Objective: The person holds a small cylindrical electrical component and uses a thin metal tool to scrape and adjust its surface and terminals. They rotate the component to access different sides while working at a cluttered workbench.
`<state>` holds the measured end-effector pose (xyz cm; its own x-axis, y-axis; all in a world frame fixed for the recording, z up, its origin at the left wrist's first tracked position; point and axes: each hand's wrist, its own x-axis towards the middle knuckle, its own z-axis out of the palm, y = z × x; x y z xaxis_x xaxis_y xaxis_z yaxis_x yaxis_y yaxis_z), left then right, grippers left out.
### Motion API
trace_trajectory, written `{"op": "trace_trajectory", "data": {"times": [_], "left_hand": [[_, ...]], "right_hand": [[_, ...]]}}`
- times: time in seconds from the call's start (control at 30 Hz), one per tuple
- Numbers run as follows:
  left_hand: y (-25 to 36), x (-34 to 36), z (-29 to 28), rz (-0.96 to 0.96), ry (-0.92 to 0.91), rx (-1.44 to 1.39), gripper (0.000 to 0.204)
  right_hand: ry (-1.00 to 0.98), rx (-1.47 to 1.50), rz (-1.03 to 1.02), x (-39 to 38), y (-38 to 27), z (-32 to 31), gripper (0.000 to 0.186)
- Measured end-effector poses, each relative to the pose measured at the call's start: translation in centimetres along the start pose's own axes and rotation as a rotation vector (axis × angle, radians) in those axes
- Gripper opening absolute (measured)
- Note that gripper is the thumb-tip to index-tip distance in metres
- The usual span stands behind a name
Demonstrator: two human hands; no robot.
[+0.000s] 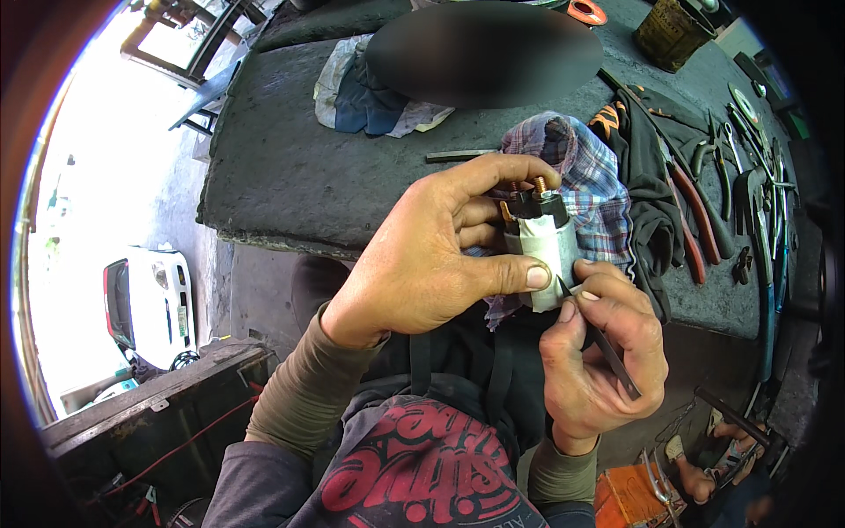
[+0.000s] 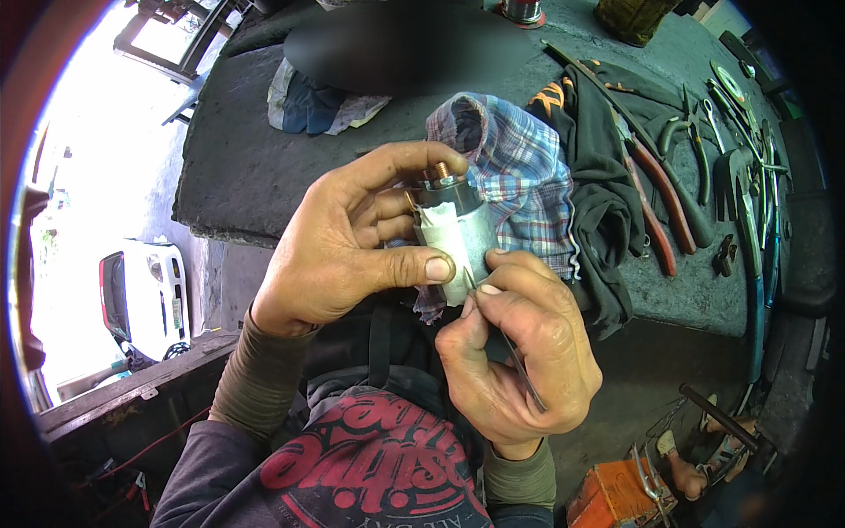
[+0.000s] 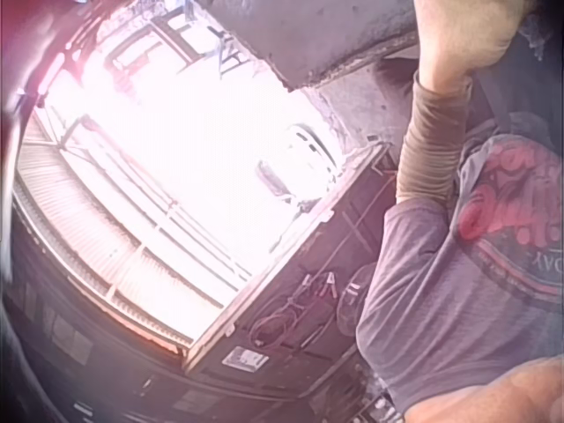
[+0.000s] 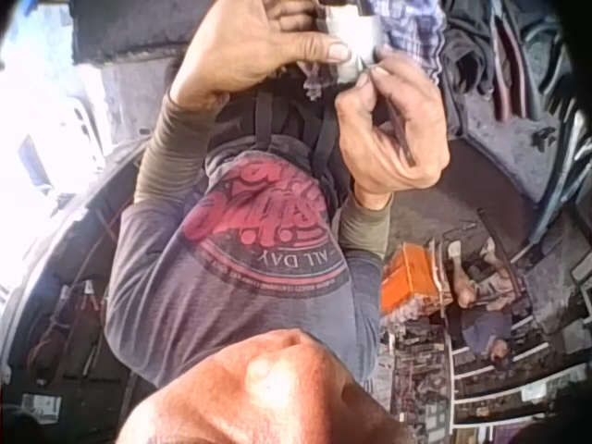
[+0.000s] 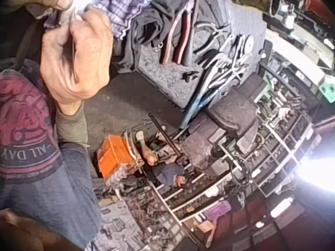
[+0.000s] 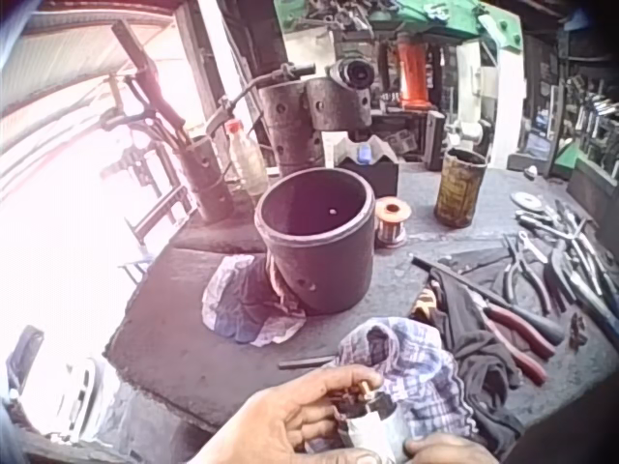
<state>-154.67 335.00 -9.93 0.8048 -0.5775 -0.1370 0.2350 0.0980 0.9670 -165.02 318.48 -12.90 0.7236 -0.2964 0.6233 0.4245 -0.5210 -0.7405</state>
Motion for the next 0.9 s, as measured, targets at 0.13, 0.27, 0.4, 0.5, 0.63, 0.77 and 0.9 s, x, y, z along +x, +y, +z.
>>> {"op": "trace_trajectory", "data": {"times": [0.13, 0.27, 0.4, 0.5, 0.63, 0.77, 0.9], "left_hand": [[0.02, 0.05, 0.02, 0.001, -0.001, 0.002, 0.068], [-0.05, 0.00, -0.01, 0.011, -0.001, 0.004, 0.067], [-0.26, 0.01, -0.06, 0.023, -0.006, 0.005, 0.067], [-0.27, 0.06, -0.10, 0.015, -0.014, -0.002, 0.067], [0.12, 0.12, -0.17, -0.052, -0.021, -0.019, 0.080], [0.10, 0.13, -0.15, -0.044, -0.015, -0.019, 0.081], [-0.28, 0.04, -0.07, 0.033, -0.008, 0.009, 0.066]], "right_hand": [[-0.002, -0.006, -0.005, -0.04, 0.01, -0.08, 0.025], [-0.004, 0.003, -0.002, -0.07, -0.14, -0.10, 0.026], [-0.002, 0.010, 0.009, -0.25, -0.10, -0.17, 0.026], [-0.005, 0.009, 0.010, -0.31, -0.06, -0.28, 0.027], [-0.007, 0.009, 0.011, -0.39, -0.07, -0.34, 0.027], [-0.002, 0.014, 0.011, -0.49, -0.04, -0.35, 0.027], [-0.007, 0.008, 0.009, -0.49, -0.04, -0.46, 0.026]]}}
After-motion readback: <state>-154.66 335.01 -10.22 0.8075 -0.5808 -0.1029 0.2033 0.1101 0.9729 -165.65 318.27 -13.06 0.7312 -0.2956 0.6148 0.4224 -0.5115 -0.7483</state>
